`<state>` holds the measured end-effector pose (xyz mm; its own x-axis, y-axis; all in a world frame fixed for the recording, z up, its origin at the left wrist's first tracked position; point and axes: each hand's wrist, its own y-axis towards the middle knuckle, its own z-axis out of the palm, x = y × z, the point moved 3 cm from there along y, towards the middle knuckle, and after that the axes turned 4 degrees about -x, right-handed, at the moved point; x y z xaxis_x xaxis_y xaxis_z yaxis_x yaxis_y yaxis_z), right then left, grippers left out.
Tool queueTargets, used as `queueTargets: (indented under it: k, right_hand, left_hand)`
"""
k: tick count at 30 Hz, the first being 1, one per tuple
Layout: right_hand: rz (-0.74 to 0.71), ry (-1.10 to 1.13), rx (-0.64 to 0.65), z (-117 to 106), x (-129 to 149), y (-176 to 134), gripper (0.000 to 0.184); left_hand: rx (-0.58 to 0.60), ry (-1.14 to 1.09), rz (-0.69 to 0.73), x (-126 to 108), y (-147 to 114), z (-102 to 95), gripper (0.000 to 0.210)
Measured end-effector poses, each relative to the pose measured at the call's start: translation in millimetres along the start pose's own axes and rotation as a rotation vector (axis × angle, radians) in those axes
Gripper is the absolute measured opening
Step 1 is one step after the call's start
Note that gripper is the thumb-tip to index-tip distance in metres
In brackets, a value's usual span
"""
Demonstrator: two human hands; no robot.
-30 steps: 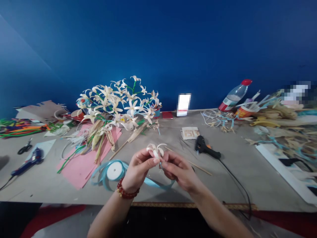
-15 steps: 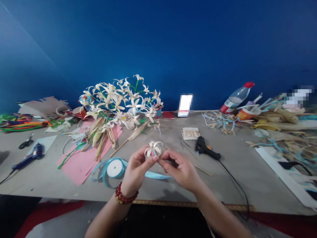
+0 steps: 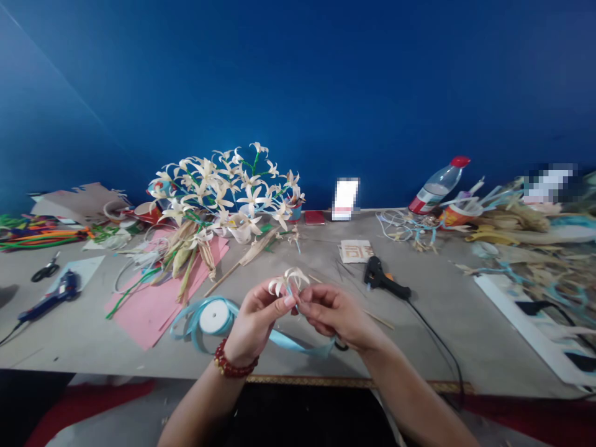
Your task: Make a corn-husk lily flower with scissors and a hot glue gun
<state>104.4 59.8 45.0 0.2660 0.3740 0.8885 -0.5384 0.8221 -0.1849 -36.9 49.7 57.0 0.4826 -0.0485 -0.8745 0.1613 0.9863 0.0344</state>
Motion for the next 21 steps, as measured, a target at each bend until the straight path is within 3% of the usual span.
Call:
queueTargets:
  k: [6, 12, 15, 21]
  right_hand:
    - [0.03, 0.158, -0.076, 2, -9, 0, 0.033]
    - [-0.052, 0.163, -0.079, 6, -8, -1, 0.035]
    - [-0.16, 0.082, -0.1, 6, -6, -2, 0.033]
    - [-0.293, -0.241, -0.186, 10, -1, -6, 0.034]
  left_hand:
    - [-0.005, -0.016, 0.018, -1, 0, 0.5, 0.012]
    - [0.035, -0.054, 0.034, 0, 1, 2.5, 0.012]
    - [0.021, -0.08, 0.065, 5, 1, 2.7, 0.012]
    - [-0.153, -0.019, 0.148, 18, -3, -3.5, 0.009]
